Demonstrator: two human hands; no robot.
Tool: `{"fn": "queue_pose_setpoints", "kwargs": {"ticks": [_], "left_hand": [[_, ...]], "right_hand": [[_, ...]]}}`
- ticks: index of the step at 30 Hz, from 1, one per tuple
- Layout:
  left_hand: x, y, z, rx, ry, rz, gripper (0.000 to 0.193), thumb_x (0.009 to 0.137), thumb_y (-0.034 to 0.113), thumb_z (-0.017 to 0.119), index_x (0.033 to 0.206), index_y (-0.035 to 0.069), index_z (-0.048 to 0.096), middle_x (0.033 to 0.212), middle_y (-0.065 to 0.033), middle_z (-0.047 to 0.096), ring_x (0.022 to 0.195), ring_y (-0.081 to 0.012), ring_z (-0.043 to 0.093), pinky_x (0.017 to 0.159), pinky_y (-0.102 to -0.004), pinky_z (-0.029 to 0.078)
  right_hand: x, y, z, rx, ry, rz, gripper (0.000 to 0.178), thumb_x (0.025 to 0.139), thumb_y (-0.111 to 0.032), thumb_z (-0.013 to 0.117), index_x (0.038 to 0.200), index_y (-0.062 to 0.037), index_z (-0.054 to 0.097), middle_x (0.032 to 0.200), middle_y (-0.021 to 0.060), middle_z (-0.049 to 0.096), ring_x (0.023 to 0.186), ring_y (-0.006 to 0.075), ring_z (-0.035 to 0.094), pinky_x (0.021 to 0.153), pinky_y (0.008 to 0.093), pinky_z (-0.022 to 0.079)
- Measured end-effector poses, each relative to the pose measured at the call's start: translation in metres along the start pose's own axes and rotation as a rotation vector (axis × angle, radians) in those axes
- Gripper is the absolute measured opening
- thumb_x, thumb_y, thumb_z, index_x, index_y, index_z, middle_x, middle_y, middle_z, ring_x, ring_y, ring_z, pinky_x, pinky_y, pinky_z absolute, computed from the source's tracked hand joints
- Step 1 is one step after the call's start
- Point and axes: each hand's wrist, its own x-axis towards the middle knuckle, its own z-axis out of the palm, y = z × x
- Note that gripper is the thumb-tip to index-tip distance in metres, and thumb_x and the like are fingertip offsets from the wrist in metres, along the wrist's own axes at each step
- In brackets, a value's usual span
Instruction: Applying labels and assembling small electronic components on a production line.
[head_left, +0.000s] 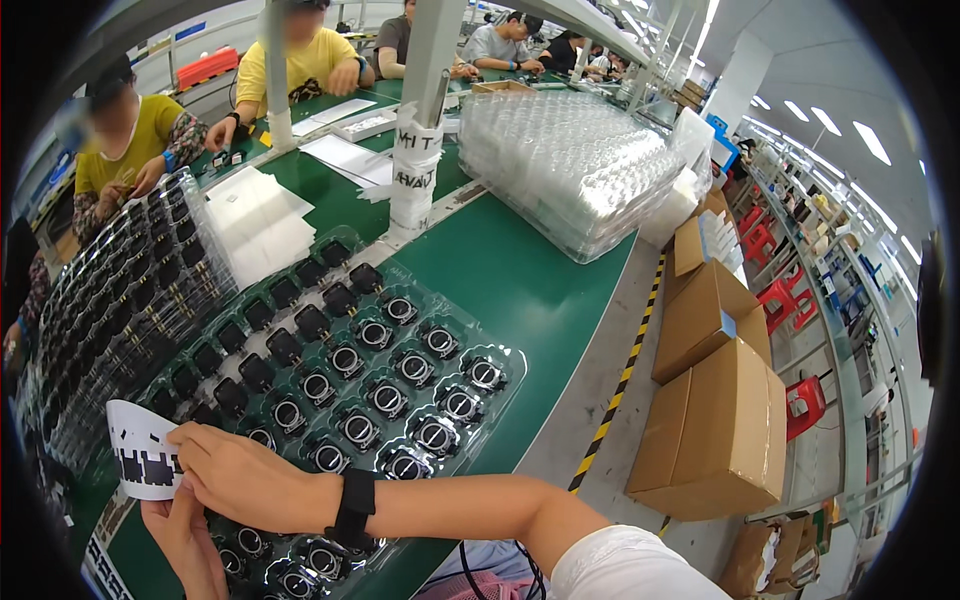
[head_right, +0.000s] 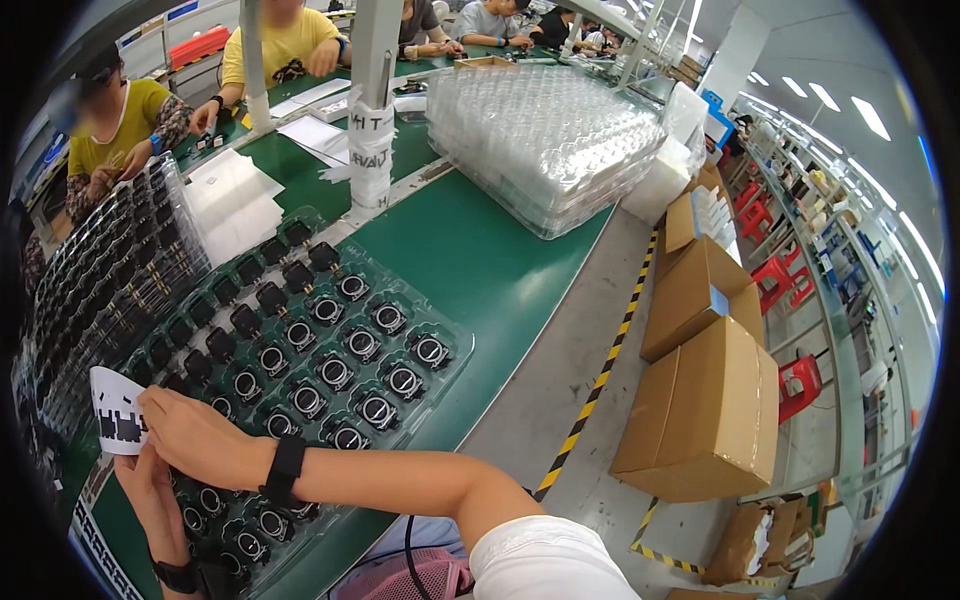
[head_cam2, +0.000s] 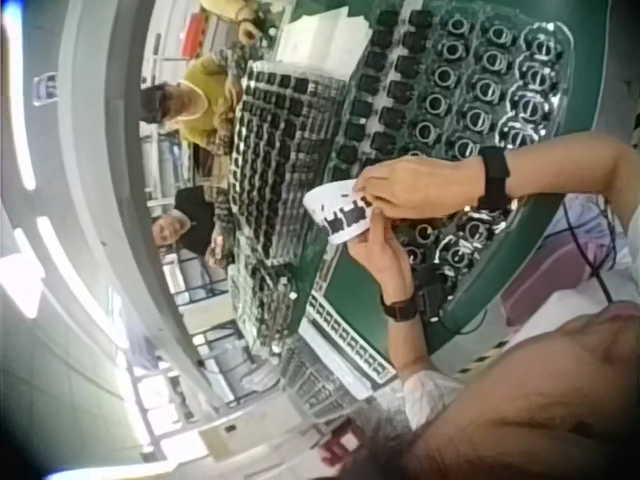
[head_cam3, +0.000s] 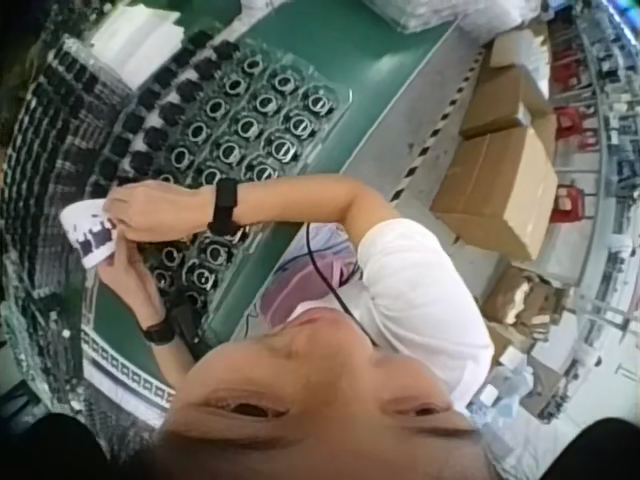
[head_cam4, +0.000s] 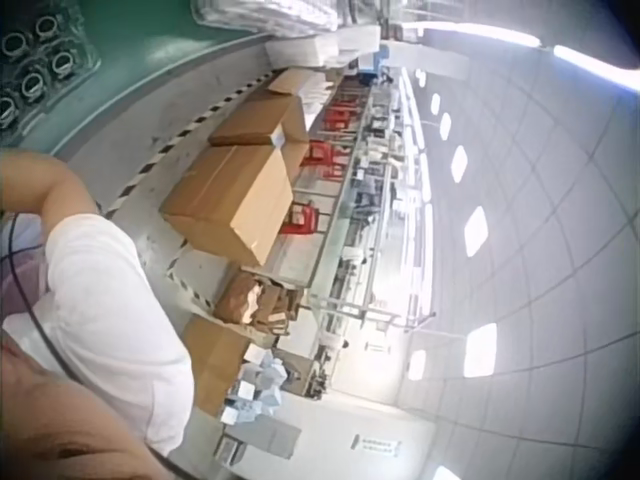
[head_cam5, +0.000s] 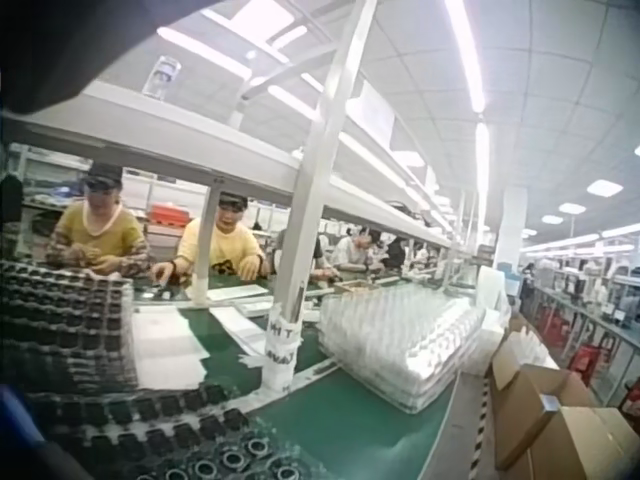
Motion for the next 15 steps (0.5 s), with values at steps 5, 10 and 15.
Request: {"fn": "queue_pose_setpoints", "kwargs": {"ticks": [5,10,15], "left_hand": [[-0.0036,0.0014,0.0082,0.005,0.05,0.0,0.031,0.088,0.007,0.056,0.115,-0.002,0.046,0.108,-0.0094,0.057,0.093,-0.0149,0.058,0.08,-0.0276,0.049],[0.0009,0.0035,0.0069,-0.066,0.038,-0.052,0.034,0.085,0.002,0.058,0.116,-0.003,0.046,0.11,-0.0092,0.055,0.095,-0.0137,0.057,0.08,-0.0248,0.049],[0.0034,-0.0022,0.0056,-0.058,0.03,-0.055,0.03,0.085,0.003,0.056,0.114,-0.001,0.048,0.107,-0.0057,0.057,0.093,-0.0114,0.057,0.079,-0.0236,0.048]], "right_hand": [[0.0007,-0.0013,-0.007,0.17,-0.105,0.155,0.013,0.082,-0.004,0.055,0.087,0.0065,0.05,0.108,0.0184,0.051,0.089,0.0336,0.056,0.074,0.0364,0.049],[0.0023,0.0017,-0.0038,0.24,-0.066,0.16,0.011,0.083,-0.003,0.053,0.088,0.0057,0.049,0.104,0.018,0.052,0.082,0.036,0.056,0.07,0.0385,0.048],[0.0025,0.0045,-0.0026,0.21,-0.051,0.139,0.013,0.083,-0.001,0.051,0.093,0.0069,0.049,0.093,0.0201,0.052,0.079,0.0389,0.055,0.067,0.0414,0.046]]}}
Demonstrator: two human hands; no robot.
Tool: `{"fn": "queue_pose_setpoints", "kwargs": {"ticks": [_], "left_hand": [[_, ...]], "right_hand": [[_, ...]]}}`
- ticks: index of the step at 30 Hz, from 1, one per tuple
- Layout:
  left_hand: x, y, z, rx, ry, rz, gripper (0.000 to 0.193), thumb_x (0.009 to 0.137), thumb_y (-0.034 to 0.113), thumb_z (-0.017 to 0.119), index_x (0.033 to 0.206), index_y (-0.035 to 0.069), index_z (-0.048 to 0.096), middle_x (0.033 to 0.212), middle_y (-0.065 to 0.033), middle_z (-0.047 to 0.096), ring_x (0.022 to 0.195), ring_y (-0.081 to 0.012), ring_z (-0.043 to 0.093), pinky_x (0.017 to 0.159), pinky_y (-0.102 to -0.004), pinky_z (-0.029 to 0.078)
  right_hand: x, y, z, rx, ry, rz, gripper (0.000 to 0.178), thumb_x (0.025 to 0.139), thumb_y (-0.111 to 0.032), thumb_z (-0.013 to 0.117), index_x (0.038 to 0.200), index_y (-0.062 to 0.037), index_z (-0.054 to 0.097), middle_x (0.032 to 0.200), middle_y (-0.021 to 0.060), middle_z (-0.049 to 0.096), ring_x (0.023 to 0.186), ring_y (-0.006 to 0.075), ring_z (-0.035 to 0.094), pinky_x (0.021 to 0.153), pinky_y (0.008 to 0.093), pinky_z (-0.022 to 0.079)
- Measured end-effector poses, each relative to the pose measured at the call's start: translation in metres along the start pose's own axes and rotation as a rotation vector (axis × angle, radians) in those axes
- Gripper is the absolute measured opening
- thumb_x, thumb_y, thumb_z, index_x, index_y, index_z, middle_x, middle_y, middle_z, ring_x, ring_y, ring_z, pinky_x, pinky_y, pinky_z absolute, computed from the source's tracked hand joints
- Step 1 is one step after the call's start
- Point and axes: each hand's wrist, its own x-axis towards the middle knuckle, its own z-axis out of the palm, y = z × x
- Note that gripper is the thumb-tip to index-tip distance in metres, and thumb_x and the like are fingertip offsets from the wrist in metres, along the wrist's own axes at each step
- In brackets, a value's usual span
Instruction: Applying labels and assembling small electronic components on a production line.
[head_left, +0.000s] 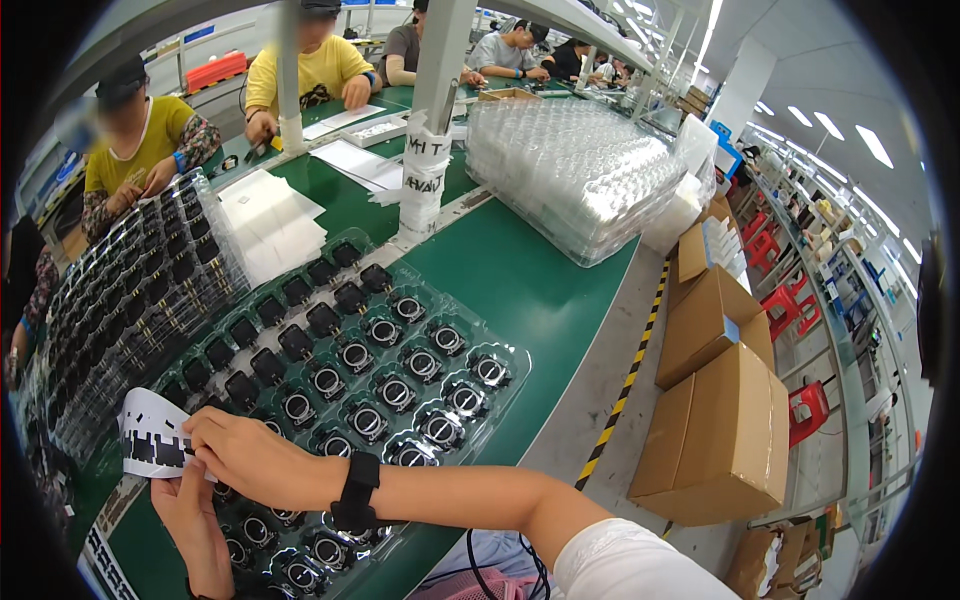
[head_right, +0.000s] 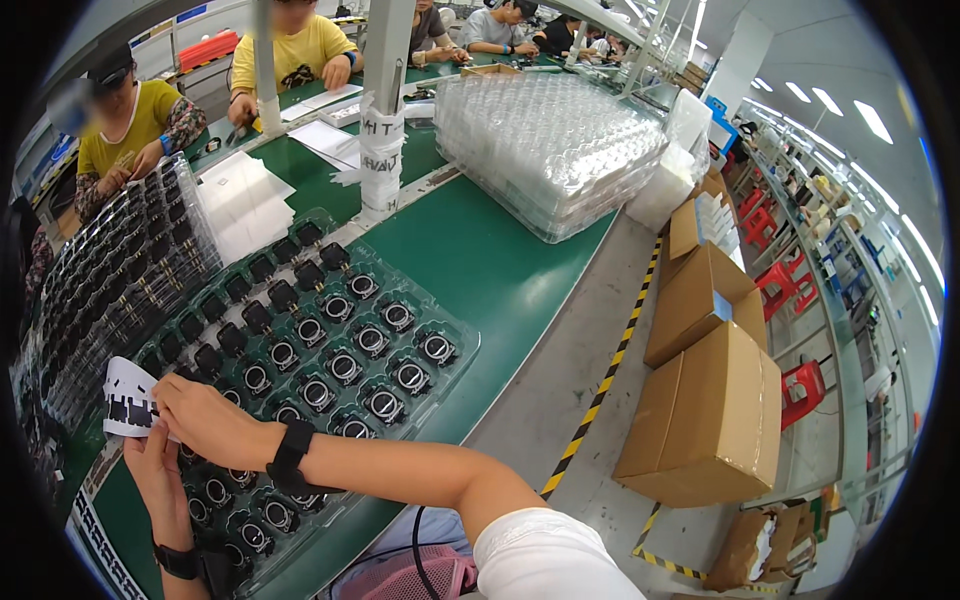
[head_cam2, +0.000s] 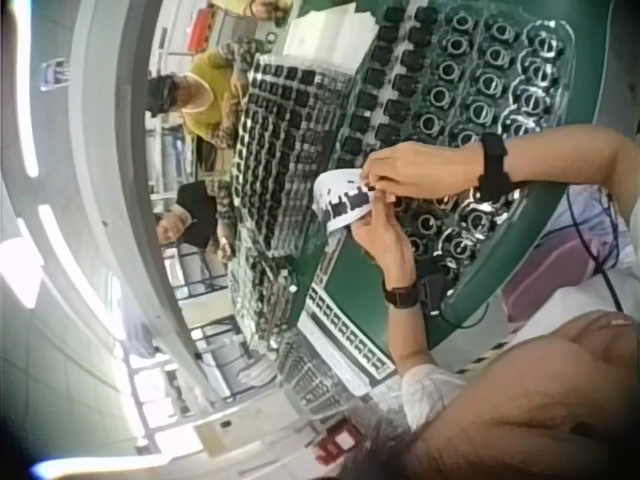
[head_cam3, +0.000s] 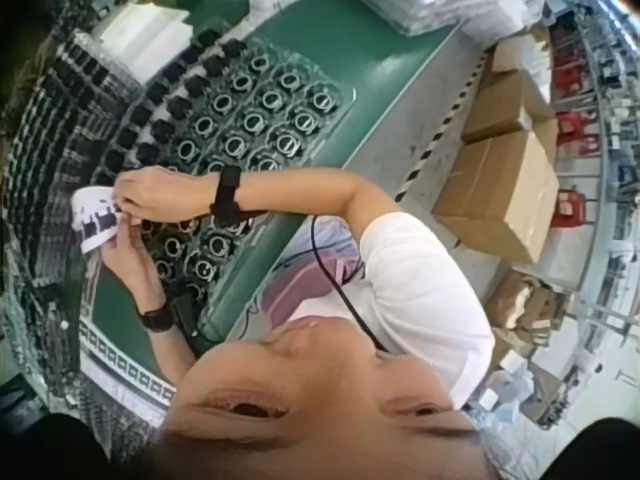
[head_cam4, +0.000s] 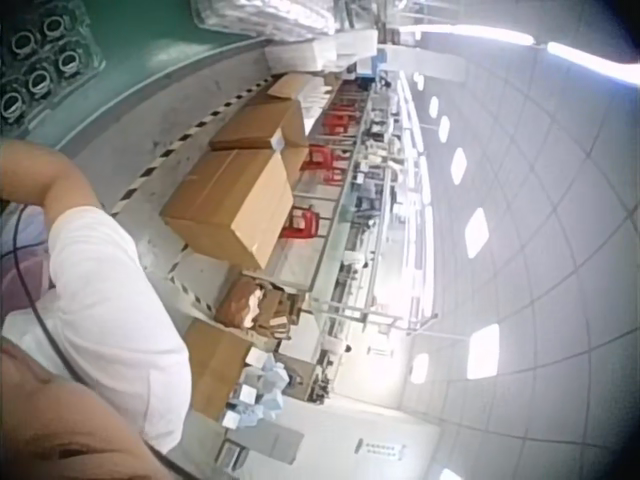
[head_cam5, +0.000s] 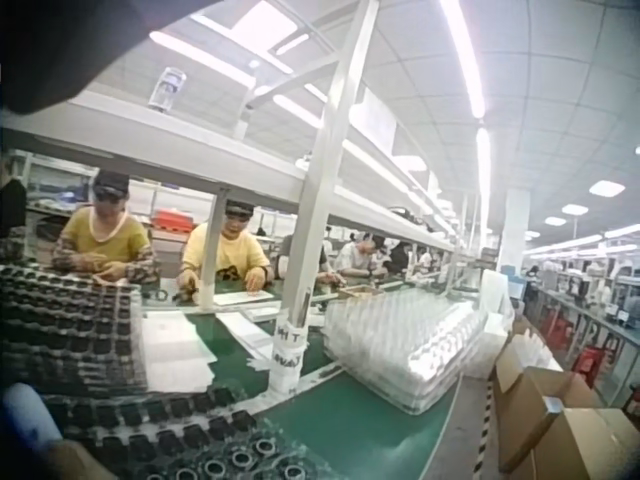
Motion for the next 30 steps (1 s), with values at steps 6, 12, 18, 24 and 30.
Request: {"fn": "queue_pose_setpoints", "kwargs": {"ticks": [6,12,18,24,30], "left_hand": [[-0.001,-0.002,0.007,0.027,0.011,-0.03,0.028,0.085,0.004,0.056,0.112,0.002,0.05,0.104,-0.0034,0.058,0.089,-0.0098,0.057,0.078,-0.0233,0.048],[0.0,-0.003,-0.002,-0.015,0.001,-0.064,0.033,0.083,0.001,0.056,0.115,-0.001,0.048,0.107,-0.0073,0.058,0.092,-0.0121,0.058,0.077,-0.0242,0.049],[-0.002,0.0,0.022,-0.015,-0.088,-0.036,0.017,0.079,0.002,0.06,0.097,0.001,0.063,0.089,-0.0019,0.064,0.076,-0.0073,0.058,0.062,-0.0209,0.045],[-0.004,0.006,0.007,-0.207,-0.082,-0.111,0.025,0.084,0.001,0.058,0.108,-0.004,0.055,0.102,-0.0089,0.063,0.091,-0.0157,0.062,0.077,-0.0268,0.052],[-0.007,0.006,0.007,-0.193,-0.177,-0.119,0.025,0.088,0.006,0.056,0.111,-0.003,0.053,0.106,-0.0106,0.061,0.093,-0.0182,0.063,0.083,-0.0308,0.053]], "right_hand": [[-0.003,0.006,-0.001,-0.023,0.043,0.088,0.009,0.084,-0.002,0.051,0.087,0.0055,0.048,0.101,0.0179,0.054,0.081,0.0361,0.056,0.069,0.0376,0.047],[0.001,0.008,0.002,-0.028,0.104,0.102,0.01,0.081,-0.002,0.053,0.09,0.0039,0.052,0.089,0.0177,0.056,0.077,0.0353,0.057,0.066,0.0361,0.047],[-0.003,0.002,-0.016,-0.116,0.126,0.324,0.009,0.085,-0.008,0.057,0.091,-0.0005,0.057,0.077,0.0084,0.059,0.071,0.0136,0.056,0.063,0.0281,0.046],[0.002,0.006,-0.006,0.158,0.051,0.507,0.011,0.092,-0.011,0.051,0.092,-0.0018,0.057,0.087,0.0009,0.06,0.076,0.0059,0.053,0.066,0.0211,0.045],[0.004,0.003,-0.009,0.061,0.045,0.482,0.013,0.092,-0.013,0.05,0.092,-0.0018,0.057,0.088,0.0009,0.06,0.077,0.0059,0.053,0.068,0.0214,0.045]]}}
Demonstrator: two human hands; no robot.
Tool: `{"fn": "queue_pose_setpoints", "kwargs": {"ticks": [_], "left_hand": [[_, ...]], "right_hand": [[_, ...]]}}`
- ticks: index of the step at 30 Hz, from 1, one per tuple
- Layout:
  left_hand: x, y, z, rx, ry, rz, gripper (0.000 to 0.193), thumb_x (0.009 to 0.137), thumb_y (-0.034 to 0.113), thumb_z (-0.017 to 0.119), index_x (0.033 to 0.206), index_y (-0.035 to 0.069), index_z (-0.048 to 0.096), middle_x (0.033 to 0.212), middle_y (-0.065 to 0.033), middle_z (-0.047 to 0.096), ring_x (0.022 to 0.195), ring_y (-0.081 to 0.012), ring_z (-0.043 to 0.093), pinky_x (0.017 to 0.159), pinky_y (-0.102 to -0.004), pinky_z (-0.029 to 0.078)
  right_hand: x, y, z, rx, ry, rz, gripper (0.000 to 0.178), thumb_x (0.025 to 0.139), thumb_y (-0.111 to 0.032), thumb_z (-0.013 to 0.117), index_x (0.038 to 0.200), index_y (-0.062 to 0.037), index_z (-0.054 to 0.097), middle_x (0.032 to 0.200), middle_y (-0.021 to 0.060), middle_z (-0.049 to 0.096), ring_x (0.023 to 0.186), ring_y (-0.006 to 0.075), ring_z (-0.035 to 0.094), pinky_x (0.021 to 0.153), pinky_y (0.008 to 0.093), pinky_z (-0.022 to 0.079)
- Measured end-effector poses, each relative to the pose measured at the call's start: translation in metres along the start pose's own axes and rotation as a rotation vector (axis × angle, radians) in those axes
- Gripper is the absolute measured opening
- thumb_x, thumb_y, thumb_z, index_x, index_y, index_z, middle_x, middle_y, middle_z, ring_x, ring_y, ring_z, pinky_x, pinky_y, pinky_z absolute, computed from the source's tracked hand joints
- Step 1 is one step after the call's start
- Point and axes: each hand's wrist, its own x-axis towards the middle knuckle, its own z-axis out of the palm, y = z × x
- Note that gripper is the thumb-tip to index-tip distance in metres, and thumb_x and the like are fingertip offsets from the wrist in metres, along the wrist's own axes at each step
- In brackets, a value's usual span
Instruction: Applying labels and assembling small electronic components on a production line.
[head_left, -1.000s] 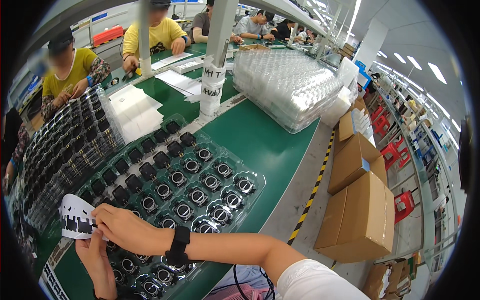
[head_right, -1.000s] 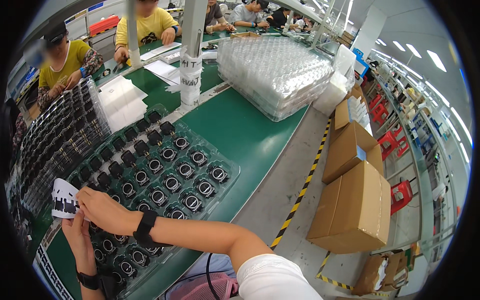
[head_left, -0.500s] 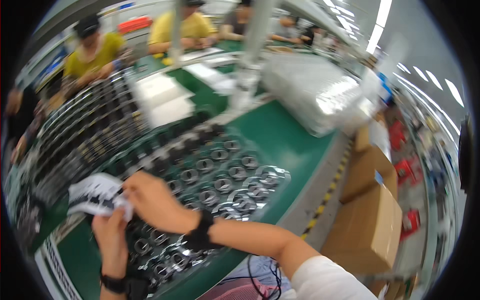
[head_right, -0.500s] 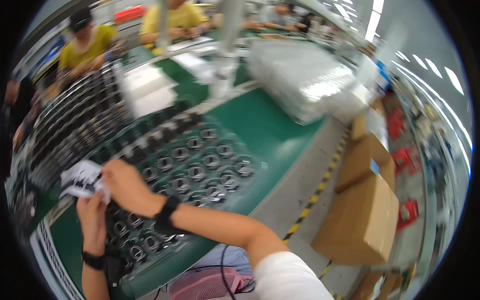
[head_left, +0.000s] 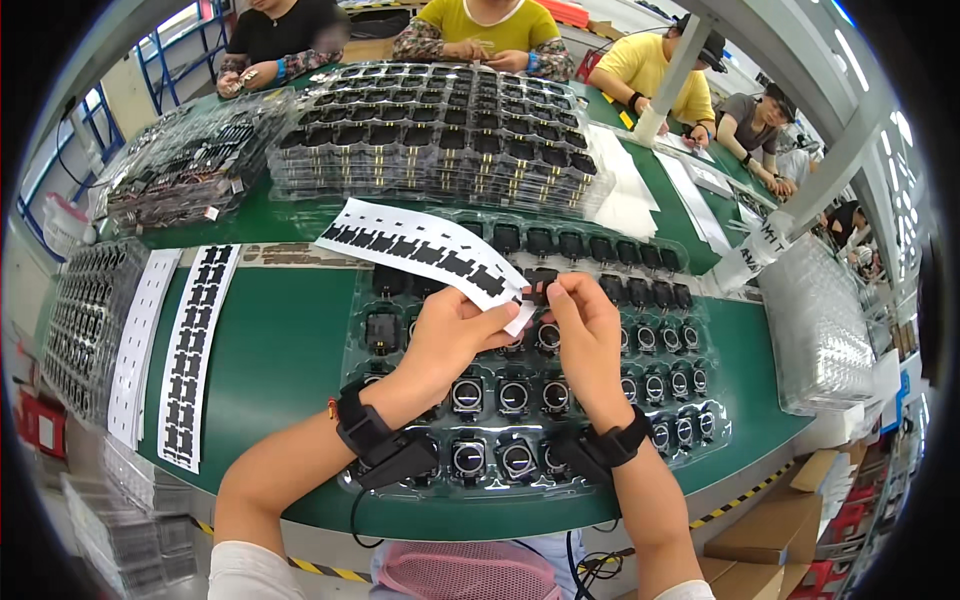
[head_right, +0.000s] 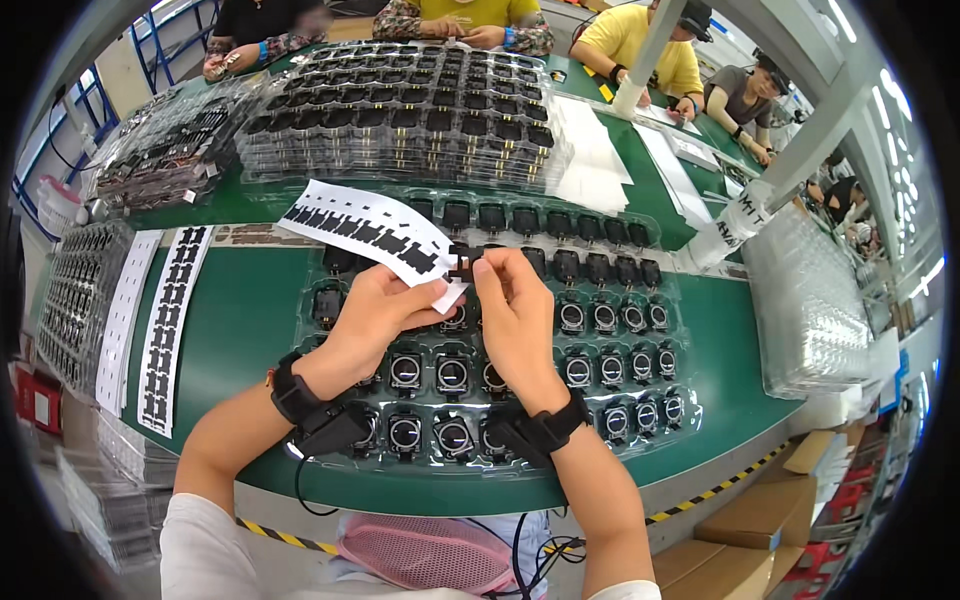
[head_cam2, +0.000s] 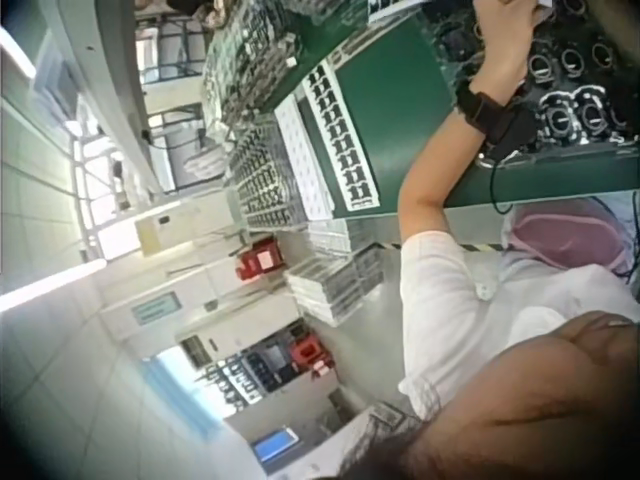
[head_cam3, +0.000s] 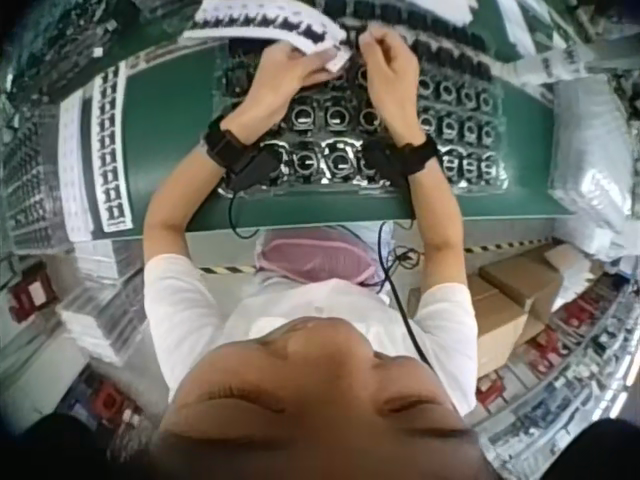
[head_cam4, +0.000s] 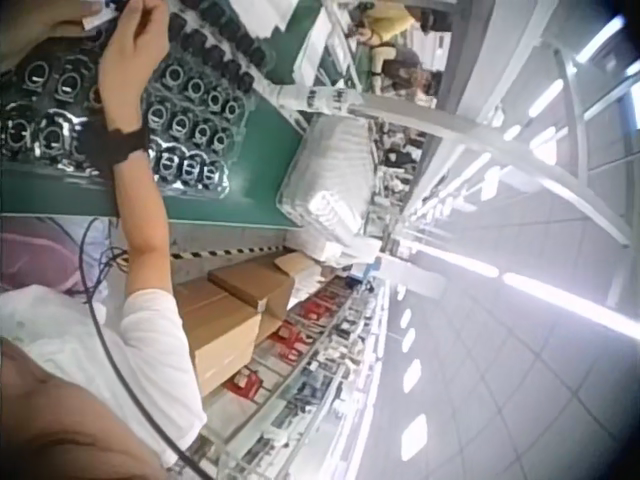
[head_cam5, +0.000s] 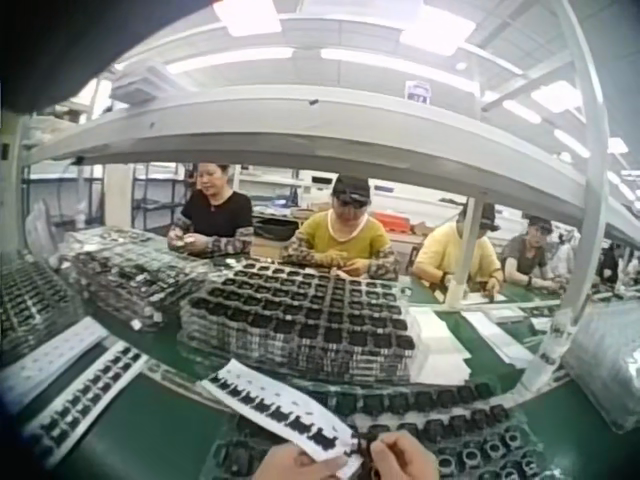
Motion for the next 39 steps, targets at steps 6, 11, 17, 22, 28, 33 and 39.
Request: {"fn": "queue_pose_setpoints", "kwargs": {"ticks": [6,11,17,22,28,33,39], "left_hand": [[0.002,-0.001,0.003,-0.022,-0.077,-0.116,0.026,0.089,0.011,0.055,0.11,-0.005,0.053,0.104,-0.0133,0.061,0.09,-0.021,0.064,0.083,-0.0328,0.054],[0.001,0.002,0.0,0.028,-0.069,-0.11,0.026,0.09,0.011,0.056,0.11,-0.005,0.054,0.103,-0.0137,0.062,0.09,-0.022,0.064,0.083,-0.033,0.054],[-0.001,0.004,0.004,0.0,-0.041,-0.114,0.025,0.088,0.007,0.057,0.107,-0.007,0.054,0.101,-0.015,0.062,0.087,-0.0228,0.064,0.08,-0.0311,0.055],[-0.001,0.004,0.003,-0.024,-0.059,-0.093,0.025,0.087,0.006,0.058,0.109,-0.004,0.055,0.104,-0.0132,0.062,0.091,-0.0213,0.063,0.084,-0.0322,0.053],[-0.001,0.003,0.004,-0.023,-0.069,-0.079,0.026,0.086,0.005,0.059,0.11,-0.003,0.055,0.105,-0.0119,0.061,0.094,-0.0201,0.062,0.088,-0.033,0.052],[-0.002,0.003,0.003,-0.041,-0.039,-0.05,0.024,0.085,0.005,0.06,0.107,-0.006,0.056,0.103,-0.0127,0.062,0.091,-0.0189,0.063,0.084,-0.0303,0.053],[-0.001,0.004,0.002,0.01,-0.057,-0.052,0.023,0.085,0.007,0.061,0.105,-0.005,0.058,0.102,-0.0109,0.062,0.092,-0.0178,0.062,0.086,-0.0313,0.052]], "right_hand": [[-0.002,-0.002,-0.002,-0.012,0.027,-0.024,0.013,0.092,-0.012,0.051,0.092,-0.0007,0.057,0.086,0.0004,0.059,0.074,0.0055,0.052,0.066,0.0203,0.043],[-0.002,-0.006,-0.001,-0.142,0.114,-0.147,0.01,0.09,-0.01,0.054,0.093,-0.0005,0.058,0.084,0.0004,0.058,0.07,0.0061,0.051,0.063,0.0195,0.042],[-0.005,-0.017,-0.003,-0.351,0.153,-0.304,0.008,0.086,-0.007,0.059,0.092,-0.0006,0.059,0.084,0.0026,0.058,0.069,0.0083,0.053,0.061,0.0203,0.043],[-0.003,-0.016,-0.002,-0.277,0.145,-0.372,0.008,0.084,-0.004,0.061,0.091,0.0002,0.061,0.087,0.0054,0.059,0.072,0.0108,0.057,0.063,0.0219,0.046],[-0.002,-0.015,-0.001,-0.27,0.074,-0.383,0.009,0.083,-0.003,0.062,0.09,0.0012,0.061,0.087,0.0063,0.06,0.074,0.0113,0.058,0.066,0.0232,0.048],[-0.004,-0.014,0.0,-0.245,0.018,-0.269,0.009,0.082,-0.003,0.062,0.089,0.0019,0.06,0.086,0.0061,0.06,0.074,0.0104,0.058,0.067,0.0232,0.048],[-0.003,-0.012,-0.001,-0.159,-0.024,-0.189,0.006,0.081,-0.005,0.063,0.084,0.0001,0.061,0.082,0.007,0.059,0.069,0.0135,0.057,0.061,0.0246,0.047]]}}
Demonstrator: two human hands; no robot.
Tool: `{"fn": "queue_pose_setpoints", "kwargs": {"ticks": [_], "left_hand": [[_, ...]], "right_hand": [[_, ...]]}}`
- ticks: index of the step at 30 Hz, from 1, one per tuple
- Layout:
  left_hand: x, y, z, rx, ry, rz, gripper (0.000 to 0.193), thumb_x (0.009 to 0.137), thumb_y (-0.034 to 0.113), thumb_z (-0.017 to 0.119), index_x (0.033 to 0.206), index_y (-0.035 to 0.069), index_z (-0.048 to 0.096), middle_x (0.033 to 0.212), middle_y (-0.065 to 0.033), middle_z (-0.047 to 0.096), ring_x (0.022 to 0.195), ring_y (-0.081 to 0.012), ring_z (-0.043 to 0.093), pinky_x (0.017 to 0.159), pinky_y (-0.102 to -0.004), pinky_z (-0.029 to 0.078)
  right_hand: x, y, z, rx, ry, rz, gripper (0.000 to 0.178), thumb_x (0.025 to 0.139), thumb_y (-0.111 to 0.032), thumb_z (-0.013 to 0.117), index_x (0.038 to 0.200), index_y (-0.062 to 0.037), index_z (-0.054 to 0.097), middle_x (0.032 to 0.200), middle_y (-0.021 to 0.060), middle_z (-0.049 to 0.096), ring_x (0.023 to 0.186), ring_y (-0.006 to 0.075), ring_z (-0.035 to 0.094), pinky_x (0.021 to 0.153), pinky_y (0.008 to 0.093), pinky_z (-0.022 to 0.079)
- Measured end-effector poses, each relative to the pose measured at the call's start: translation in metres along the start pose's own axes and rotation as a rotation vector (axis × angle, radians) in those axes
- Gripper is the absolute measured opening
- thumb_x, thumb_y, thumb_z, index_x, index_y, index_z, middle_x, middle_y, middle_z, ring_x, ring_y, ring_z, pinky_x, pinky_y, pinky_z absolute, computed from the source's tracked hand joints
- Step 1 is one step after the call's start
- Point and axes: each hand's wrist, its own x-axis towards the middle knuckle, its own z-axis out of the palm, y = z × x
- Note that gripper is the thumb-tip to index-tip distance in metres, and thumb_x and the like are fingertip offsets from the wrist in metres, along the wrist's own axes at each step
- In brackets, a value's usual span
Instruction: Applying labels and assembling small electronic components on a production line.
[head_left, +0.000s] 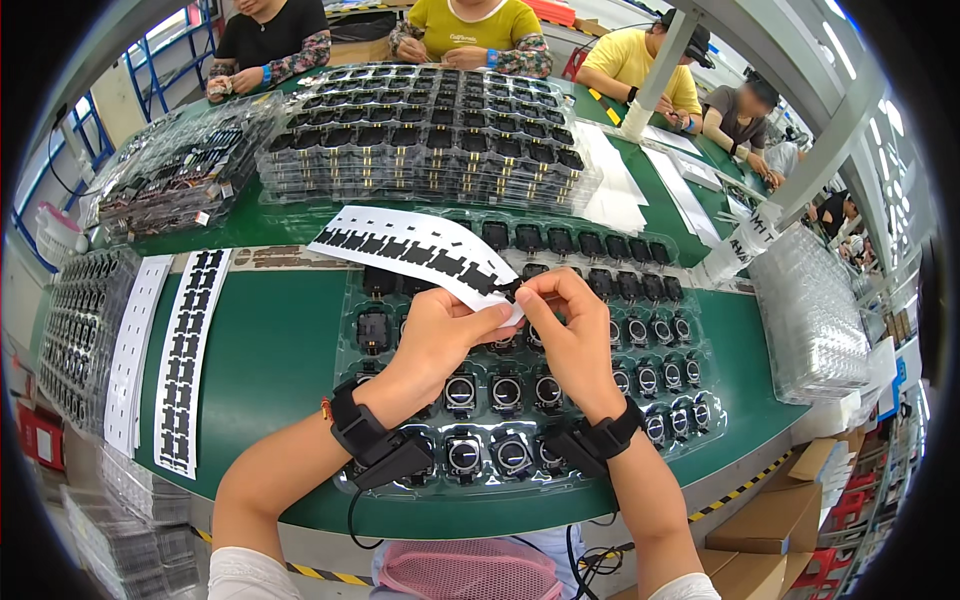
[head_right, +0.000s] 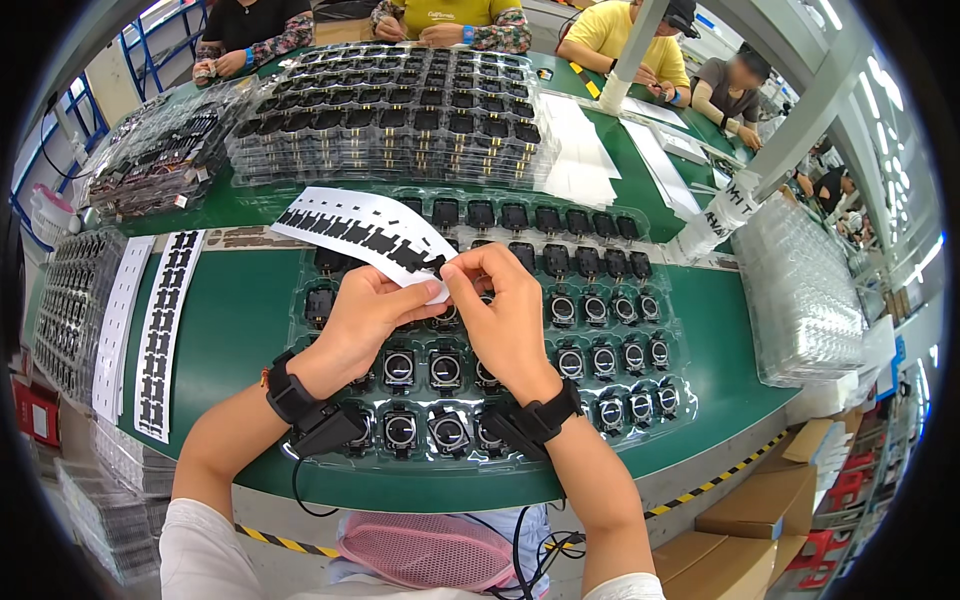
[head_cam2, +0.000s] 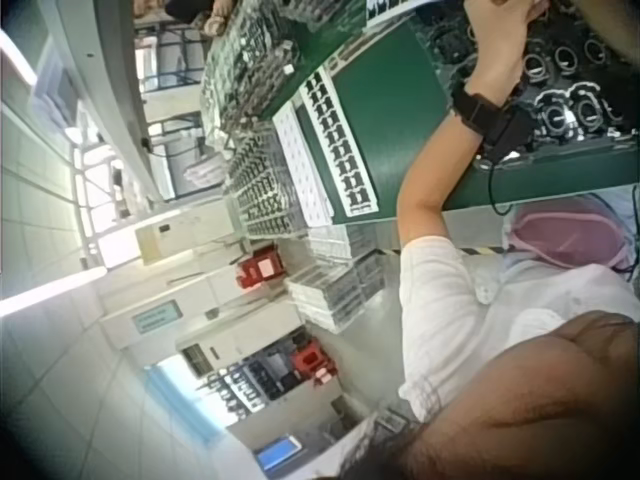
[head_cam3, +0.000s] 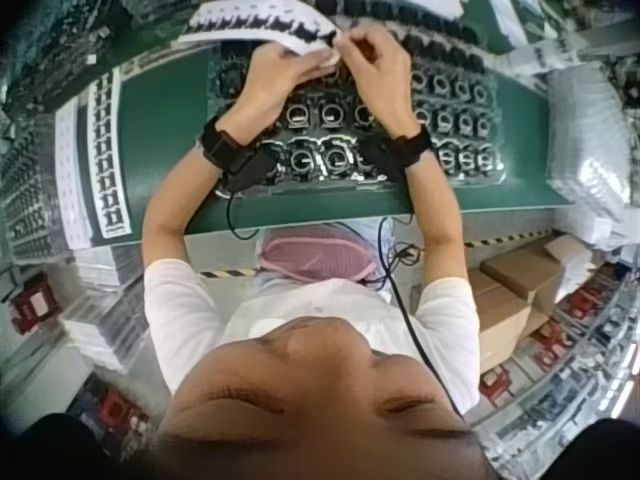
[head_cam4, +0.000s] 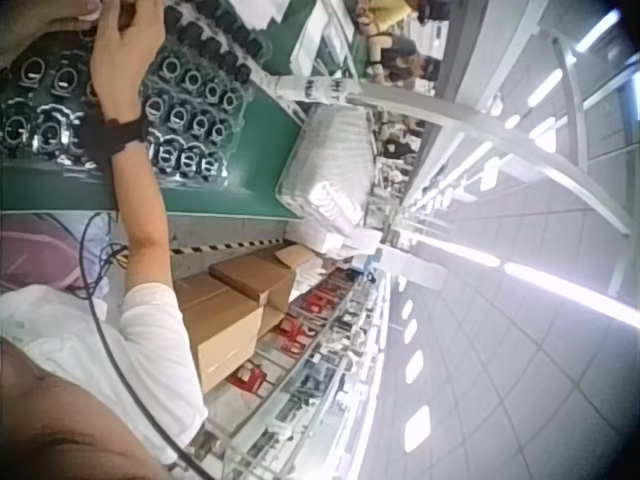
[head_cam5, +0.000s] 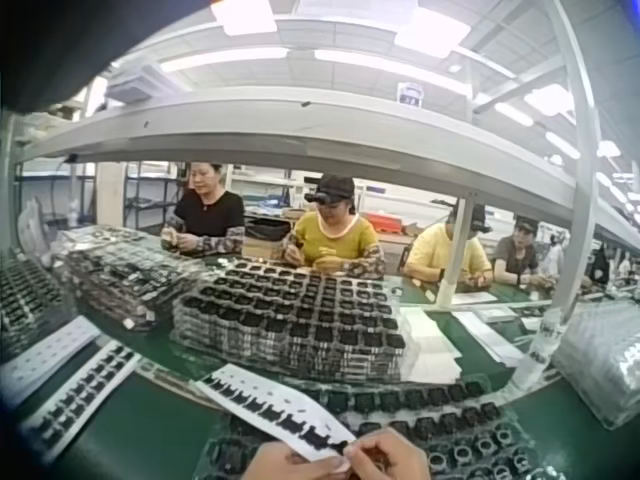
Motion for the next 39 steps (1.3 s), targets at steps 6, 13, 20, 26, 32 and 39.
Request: {"fn": "queue_pose_setpoints", "kwargs": {"ticks": [6,13,20,26,32,39], "left_hand": [[0.0,0.001,0.001,0.021,0.046,0.033,0.02,0.084,0.005,0.06,0.102,-0.004,0.061,0.099,-0.0103,0.064,0.088,-0.0159,0.063,0.081,-0.0296,0.054],[-0.001,0.004,0.002,0.071,0.062,0.082,0.019,0.084,0.004,0.058,0.101,-0.005,0.061,0.095,-0.0101,0.065,0.084,-0.0149,0.064,0.075,-0.0272,0.054],[-0.003,0.006,0.001,0.109,0.061,0.081,0.02,0.085,0.005,0.057,0.101,-0.005,0.061,0.091,-0.0103,0.066,0.079,-0.0159,0.065,0.069,-0.0261,0.055],[0.001,-0.003,0.009,0.102,0.087,0.096,0.018,0.083,0.003,0.058,0.098,-0.007,0.062,0.088,-0.0111,0.066,0.076,-0.0159,0.065,0.067,-0.0259,0.054],[0.004,-0.006,0.01,0.206,0.176,0.082,0.022,0.082,0.012,0.063,0.097,-0.004,0.063,0.087,-0.0093,0.066,0.076,-0.0155,0.065,0.065,-0.0247,0.054],[0.013,-0.014,-0.01,0.21,0.223,0.094,0.019,0.084,0.016,0.059,0.094,0.001,0.055,0.083,-0.0047,0.061,0.068,-0.0115,0.061,0.056,-0.0197,0.048]], "right_hand": [[0.001,0.001,0.0,-0.02,-0.036,-0.138,0.007,0.08,-0.006,0.064,0.084,-0.0003,0.061,0.088,0.0072,0.06,0.074,0.0138,0.058,0.064,0.0255,0.047],[0.001,-0.001,-0.001,0.069,-0.115,-0.06,0.007,0.083,-0.005,0.061,0.088,-0.0009,0.062,0.109,0.0069,0.06,0.082,0.0106,0.056,0.072,0.0249,0.045],[0.001,-0.004,0.002,0.328,-0.131,0.133,0.01,0.086,-0.009,0.058,0.086,-0.0005,0.063,0.112,0.0075,0.06,0.085,0.0097,0.056,0.077,0.0235,0.044],[-0.002,0.007,-0.006,0.494,-0.121,0.212,0.013,0.088,-0.011,0.057,0.085,0.0,0.064,0.111,0.0099,0.061,0.089,0.0099,0.056,0.082,0.0258,0.044],[-0.003,0.03,0.006,0.433,-0.056,0.112,0.008,0.084,-0.003,0.056,0.085,0.002,0.061,0.1,0.0098,0.063,0.085,0.012,0.059,0.073,0.0267,0.05],[-0.002,0.02,0.016,0.389,0.067,-0.086,0.008,0.083,-0.002,0.054,0.078,0.0044,0.054,0.085,0.012,0.056,0.065,0.0187,0.058,0.057,0.0282,0.047]]}}
